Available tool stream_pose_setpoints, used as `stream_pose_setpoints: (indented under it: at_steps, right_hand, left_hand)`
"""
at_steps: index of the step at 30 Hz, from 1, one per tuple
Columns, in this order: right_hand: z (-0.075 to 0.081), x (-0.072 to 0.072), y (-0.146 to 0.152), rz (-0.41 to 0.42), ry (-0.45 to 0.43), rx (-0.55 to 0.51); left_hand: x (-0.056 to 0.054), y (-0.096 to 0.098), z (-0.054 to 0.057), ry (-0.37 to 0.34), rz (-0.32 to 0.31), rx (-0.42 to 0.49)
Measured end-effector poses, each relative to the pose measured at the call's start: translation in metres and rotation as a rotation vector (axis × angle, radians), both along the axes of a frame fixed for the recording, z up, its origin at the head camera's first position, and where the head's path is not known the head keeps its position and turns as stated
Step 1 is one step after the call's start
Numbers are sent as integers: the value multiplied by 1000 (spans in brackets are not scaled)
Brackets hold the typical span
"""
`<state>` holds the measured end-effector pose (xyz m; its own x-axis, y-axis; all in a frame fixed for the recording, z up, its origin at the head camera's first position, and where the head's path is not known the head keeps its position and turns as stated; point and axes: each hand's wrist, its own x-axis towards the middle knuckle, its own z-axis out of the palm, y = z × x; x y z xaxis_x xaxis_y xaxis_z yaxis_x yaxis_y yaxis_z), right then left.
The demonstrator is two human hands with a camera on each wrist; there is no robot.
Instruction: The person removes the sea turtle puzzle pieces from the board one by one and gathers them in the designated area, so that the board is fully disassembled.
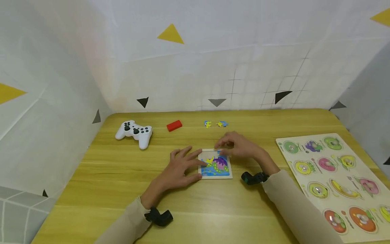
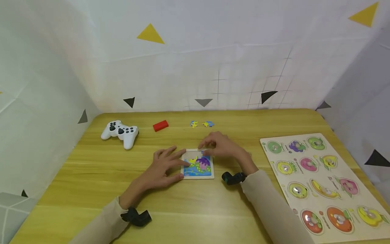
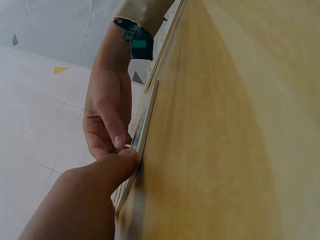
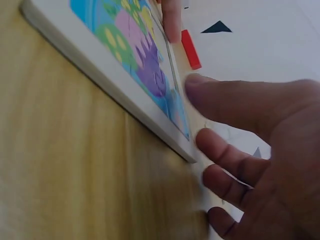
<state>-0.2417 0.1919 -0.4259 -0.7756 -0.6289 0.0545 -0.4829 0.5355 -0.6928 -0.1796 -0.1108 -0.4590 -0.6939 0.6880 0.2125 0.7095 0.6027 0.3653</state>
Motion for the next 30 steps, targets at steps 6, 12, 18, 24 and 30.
stream_pose_setpoints:
  at_steps: [6, 12, 18, 24, 30]
  right_hand:
    - [4, 13, -1, -2, 56, 153]
    - [6, 19, -2, 2, 69, 191]
    - [6, 21, -3, -1, 79, 189]
    - [7, 23, -3, -11, 71, 196]
    - [8, 24, -3, -9, 57, 179]
  left_hand:
    - [0, 1, 2, -16, 4, -3]
    - [0, 1, 1, -14, 4, 2]
    - [0, 1, 2, -20, 7, 4]
    - [1, 0, 3, -30, 14, -8]
    - [1, 1, 2, -22, 16, -10]
